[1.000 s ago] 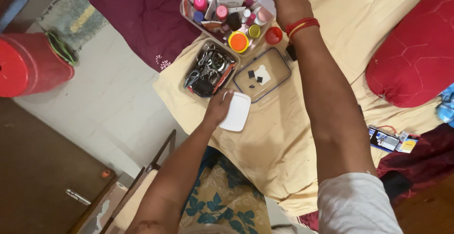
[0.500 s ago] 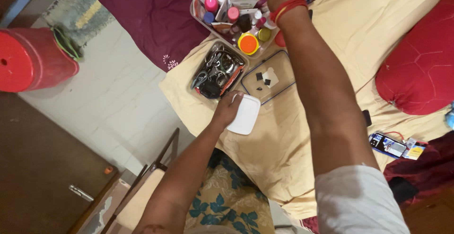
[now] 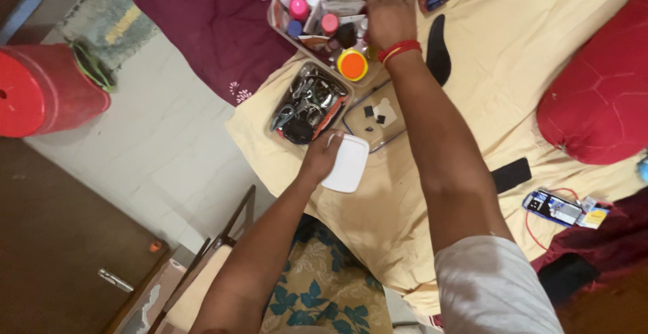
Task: The person organizes various items on a bed and a shelf. They handle a white container, a blue cloth, a black pouch, and a clear organizer filled with small bottles, moving them between the bed and a wooden shelf.
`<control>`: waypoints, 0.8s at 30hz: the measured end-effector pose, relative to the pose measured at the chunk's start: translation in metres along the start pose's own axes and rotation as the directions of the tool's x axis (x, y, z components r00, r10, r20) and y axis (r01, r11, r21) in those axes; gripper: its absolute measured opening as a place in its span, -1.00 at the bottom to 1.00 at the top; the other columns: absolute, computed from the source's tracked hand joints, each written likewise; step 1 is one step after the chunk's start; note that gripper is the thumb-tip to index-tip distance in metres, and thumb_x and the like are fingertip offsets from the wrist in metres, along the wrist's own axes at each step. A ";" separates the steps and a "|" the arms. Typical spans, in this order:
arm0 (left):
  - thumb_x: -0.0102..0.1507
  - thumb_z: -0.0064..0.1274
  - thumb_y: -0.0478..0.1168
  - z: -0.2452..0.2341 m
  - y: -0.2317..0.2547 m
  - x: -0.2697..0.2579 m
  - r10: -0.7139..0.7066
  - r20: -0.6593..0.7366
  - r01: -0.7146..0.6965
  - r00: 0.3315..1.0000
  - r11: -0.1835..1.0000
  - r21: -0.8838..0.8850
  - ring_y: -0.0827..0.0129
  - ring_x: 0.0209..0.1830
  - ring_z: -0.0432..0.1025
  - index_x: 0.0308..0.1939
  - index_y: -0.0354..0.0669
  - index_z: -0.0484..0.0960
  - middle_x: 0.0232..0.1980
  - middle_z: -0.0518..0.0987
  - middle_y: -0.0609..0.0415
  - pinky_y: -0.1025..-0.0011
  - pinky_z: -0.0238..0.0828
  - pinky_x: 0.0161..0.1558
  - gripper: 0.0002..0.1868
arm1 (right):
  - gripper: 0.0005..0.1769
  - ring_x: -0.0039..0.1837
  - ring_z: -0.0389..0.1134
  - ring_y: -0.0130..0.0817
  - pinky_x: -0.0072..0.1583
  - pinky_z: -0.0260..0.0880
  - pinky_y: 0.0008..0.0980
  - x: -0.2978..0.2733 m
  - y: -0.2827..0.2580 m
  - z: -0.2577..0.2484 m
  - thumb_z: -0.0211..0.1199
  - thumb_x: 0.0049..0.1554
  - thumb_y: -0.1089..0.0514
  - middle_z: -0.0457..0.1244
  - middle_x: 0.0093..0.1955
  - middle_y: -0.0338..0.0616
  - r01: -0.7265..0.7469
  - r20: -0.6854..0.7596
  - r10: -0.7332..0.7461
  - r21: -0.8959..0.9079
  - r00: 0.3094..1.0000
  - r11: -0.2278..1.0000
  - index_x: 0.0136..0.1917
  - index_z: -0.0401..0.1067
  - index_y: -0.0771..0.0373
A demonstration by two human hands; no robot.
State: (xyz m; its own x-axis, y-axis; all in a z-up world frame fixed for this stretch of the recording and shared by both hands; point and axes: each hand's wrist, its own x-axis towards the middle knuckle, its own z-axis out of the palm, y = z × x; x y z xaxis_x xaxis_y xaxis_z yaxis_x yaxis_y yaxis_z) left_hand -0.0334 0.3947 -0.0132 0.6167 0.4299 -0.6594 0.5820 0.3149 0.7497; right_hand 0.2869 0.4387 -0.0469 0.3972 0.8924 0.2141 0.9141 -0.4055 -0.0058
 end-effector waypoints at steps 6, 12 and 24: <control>0.42 -0.11 0.07 0.012 -0.006 0.002 0.061 -0.019 -0.061 0.998 0.998 -0.022 0.31 -0.08 0.53 0.06 -0.25 0.62 -0.08 0.67 -0.08 0.37 0.44 0.03 -0.55 | -0.53 0.48 0.18 0.10 0.50 0.07 0.08 -0.055 -0.029 -0.052 0.19 0.18 0.30 0.28 0.37 0.11 -0.180 -0.074 0.238 0.452 0.969 0.874 0.37 0.38 0.32; 0.43 -0.12 0.07 0.036 -0.020 0.006 0.097 -0.094 -0.096 0.991 0.995 0.020 0.30 0.06 0.51 0.17 -0.21 0.57 0.06 0.64 -0.11 0.37 0.38 0.13 -0.54 | -0.56 0.22 0.34 -0.33 0.30 0.37 -0.36 -0.225 -0.064 -0.058 0.05 0.42 0.00 0.35 0.22 -0.05 -0.681 0.592 0.473 0.732 0.652 0.023 0.40 0.40 0.34; 0.34 -0.02 0.12 0.108 -0.057 0.016 -0.058 0.124 0.036 0.991 0.984 0.175 0.18 0.22 0.50 0.54 -0.07 0.18 0.21 0.62 -0.16 0.35 0.35 0.25 -0.25 | -0.48 0.39 0.27 -0.35 0.40 0.27 -0.36 -0.383 -0.067 -0.037 0.08 0.32 0.21 0.26 0.39 -0.07 -0.563 0.607 0.574 0.777 0.549 -0.282 0.51 0.18 0.37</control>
State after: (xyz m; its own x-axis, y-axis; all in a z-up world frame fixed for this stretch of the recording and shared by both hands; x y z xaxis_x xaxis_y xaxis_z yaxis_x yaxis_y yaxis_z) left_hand 0.0007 0.2921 -0.0726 0.6425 0.3028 -0.7039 0.6877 0.1773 0.7040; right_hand 0.0709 0.1170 -0.0923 0.7929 0.3775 -0.4784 -0.4181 -0.2341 -0.8777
